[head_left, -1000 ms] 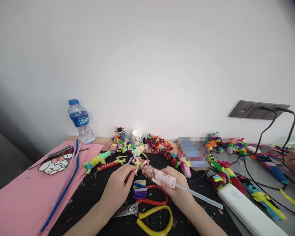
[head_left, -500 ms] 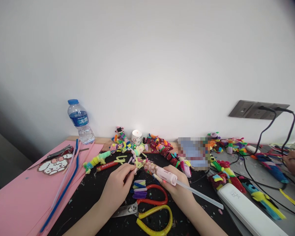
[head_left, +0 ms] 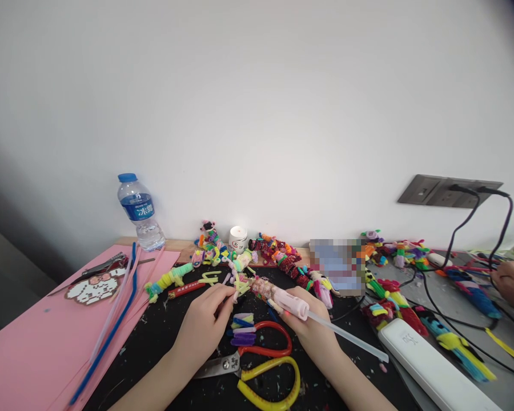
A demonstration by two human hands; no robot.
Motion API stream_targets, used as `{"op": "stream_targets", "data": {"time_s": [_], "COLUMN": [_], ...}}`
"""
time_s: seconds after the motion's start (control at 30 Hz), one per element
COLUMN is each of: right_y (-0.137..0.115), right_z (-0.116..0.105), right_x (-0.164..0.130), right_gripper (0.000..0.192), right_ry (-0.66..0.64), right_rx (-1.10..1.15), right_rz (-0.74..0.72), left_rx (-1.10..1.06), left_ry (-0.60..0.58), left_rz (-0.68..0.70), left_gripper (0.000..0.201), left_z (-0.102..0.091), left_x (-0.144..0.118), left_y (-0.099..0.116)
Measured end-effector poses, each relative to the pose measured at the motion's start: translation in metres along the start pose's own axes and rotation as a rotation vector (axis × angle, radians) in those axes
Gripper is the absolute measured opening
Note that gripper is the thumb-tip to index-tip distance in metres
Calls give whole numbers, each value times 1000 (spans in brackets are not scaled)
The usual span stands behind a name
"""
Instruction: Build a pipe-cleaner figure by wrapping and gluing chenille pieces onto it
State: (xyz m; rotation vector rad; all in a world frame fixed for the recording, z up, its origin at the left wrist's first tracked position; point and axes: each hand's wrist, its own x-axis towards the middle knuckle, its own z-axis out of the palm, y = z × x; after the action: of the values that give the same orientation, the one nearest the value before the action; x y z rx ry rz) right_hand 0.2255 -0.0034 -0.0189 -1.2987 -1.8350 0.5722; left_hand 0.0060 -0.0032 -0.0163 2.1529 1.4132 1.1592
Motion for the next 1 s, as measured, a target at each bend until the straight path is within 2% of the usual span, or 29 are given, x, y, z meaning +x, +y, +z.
{"op": "stream_targets", "data": {"time_s": [0.43,0.8,1.0], "right_y": [0,-2,2], "right_z": [0,-4,-3], "right_x": [0,3,4], "right_gripper": [9,13,31], "right_ry": [35,54,14], "right_rx": [5,-170,-241], "right_rz": [0,59,-19], "left_rx": [-12,-1,-2], "left_ry": [4,34,68], "left_rz": [-6,-16,-58], "left_gripper": [16,16,16], "left_z": [-1,-1,-1], "left_x": [0,-1,1], "left_y": [-1,-2,0]}}
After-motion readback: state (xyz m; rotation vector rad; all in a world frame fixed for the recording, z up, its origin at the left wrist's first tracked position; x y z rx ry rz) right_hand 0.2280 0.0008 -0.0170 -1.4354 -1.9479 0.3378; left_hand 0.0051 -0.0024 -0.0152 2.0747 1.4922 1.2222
